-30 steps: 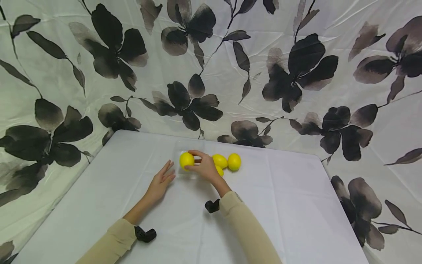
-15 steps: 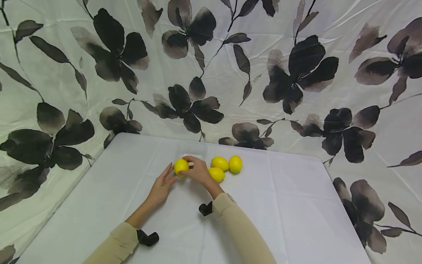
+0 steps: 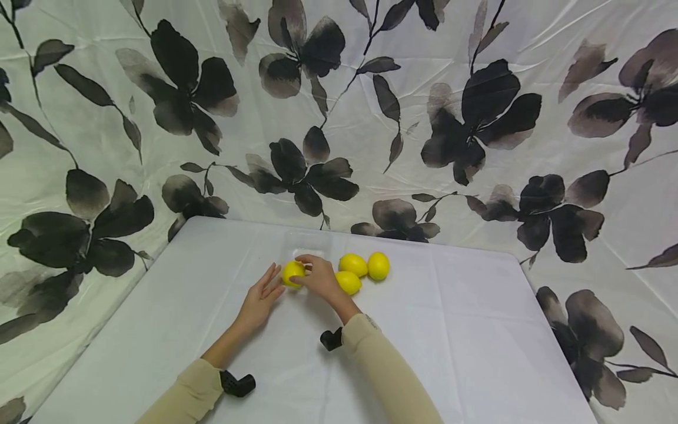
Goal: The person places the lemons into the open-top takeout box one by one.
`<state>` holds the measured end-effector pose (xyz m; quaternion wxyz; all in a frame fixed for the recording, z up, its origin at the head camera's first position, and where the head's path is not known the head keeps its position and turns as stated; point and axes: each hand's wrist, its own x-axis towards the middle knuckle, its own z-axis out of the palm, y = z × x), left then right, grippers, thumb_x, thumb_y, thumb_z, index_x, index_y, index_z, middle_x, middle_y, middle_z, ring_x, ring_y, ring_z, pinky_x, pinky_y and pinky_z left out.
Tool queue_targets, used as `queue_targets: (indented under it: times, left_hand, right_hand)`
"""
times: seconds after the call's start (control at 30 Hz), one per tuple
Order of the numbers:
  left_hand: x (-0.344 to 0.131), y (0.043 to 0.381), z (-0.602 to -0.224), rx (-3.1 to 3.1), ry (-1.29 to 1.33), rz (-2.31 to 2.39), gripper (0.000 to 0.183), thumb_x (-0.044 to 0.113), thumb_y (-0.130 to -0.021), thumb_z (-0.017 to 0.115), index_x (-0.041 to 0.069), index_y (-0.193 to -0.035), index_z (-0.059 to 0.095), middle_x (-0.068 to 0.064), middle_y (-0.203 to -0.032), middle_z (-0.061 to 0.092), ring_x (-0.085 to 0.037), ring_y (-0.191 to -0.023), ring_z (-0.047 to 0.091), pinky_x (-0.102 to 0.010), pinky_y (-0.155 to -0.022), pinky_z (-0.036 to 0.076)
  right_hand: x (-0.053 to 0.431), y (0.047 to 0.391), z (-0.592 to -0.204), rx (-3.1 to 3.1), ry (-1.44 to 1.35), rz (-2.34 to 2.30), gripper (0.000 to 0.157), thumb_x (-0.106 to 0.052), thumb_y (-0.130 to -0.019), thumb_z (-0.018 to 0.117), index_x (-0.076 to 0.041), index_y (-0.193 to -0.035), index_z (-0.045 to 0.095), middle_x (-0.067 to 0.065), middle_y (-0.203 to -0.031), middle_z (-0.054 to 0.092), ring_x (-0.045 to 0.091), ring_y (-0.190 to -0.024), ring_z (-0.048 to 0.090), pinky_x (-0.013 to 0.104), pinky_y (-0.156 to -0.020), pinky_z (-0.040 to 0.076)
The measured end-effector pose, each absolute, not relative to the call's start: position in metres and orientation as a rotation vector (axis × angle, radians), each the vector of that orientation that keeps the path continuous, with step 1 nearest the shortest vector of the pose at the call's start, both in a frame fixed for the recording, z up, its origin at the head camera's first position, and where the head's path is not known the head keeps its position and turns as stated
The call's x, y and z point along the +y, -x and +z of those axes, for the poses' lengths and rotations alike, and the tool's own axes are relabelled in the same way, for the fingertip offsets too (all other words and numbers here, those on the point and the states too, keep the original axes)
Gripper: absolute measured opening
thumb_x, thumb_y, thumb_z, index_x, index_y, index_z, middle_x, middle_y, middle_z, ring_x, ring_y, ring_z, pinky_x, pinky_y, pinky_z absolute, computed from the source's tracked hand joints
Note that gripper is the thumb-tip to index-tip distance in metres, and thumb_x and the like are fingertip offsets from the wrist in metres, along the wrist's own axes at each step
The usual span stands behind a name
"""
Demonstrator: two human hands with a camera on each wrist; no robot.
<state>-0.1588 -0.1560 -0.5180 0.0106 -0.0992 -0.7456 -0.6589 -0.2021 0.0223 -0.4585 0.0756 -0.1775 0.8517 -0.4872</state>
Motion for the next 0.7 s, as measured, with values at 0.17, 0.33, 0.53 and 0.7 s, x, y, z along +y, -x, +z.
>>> queue_targets:
  times: [0.17, 0.33, 0.53, 0.7]
  left_hand:
    - [-0.157, 0.159, -0.519, -2.299, 0.306, -2.103, 0.067, 0.005, -0.093, 0.055, -0.001, -0.147, 0.016, -0.019, -0.151, 0.023, -0.034, -0.131, 0.037, -0.027, -0.100, 0.039]
    - [-0.159, 0.159, -0.518, -2.312, 0.313, -2.074, 0.067, 0.006, -0.093, 0.055, 0.001, -0.148, 0.017, -0.016, -0.151, 0.025, -0.030, -0.131, 0.038, -0.025, -0.100, 0.039]
    - [-0.158, 0.160, -0.518, -2.352, 0.294, -2.009, 0.067, 0.007, -0.093, 0.056, 0.001, -0.148, 0.017, -0.013, -0.151, 0.027, -0.028, -0.130, 0.039, -0.022, -0.099, 0.039]
    - [-0.157, 0.158, -0.518, -2.339, 0.303, -2.029, 0.068, 0.008, -0.093, 0.057, 0.001, -0.148, 0.017, -0.013, -0.151, 0.027, -0.029, -0.130, 0.040, -0.021, -0.098, 0.040]
  right_hand:
    - [0.031, 0.199, -0.455, 2.532, 0.540, -1.515, 0.051, -0.017, -0.081, 0.074, -0.004, -0.126, 0.057, 0.009, -0.129, 0.056, 0.030, -0.116, 0.055, 0.038, -0.093, 0.051]
    - [0.045, 0.200, -0.450, 2.557, 0.537, -1.546, 0.046, -0.020, -0.081, 0.074, -0.010, -0.123, 0.060, 0.010, -0.127, 0.058, 0.029, -0.113, 0.058, 0.038, -0.093, 0.051]
    - [0.066, 0.203, -0.447, 2.563, 0.505, -1.576, 0.046, -0.027, -0.080, 0.075, -0.017, -0.122, 0.061, 0.008, -0.127, 0.059, 0.022, -0.112, 0.059, 0.035, -0.092, 0.052]
    - [0.082, 0.203, -0.449, 2.585, 0.455, -1.578, 0.045, -0.028, -0.080, 0.075, -0.019, -0.122, 0.061, 0.006, -0.126, 0.059, 0.022, -0.112, 0.059, 0.032, -0.091, 0.052]
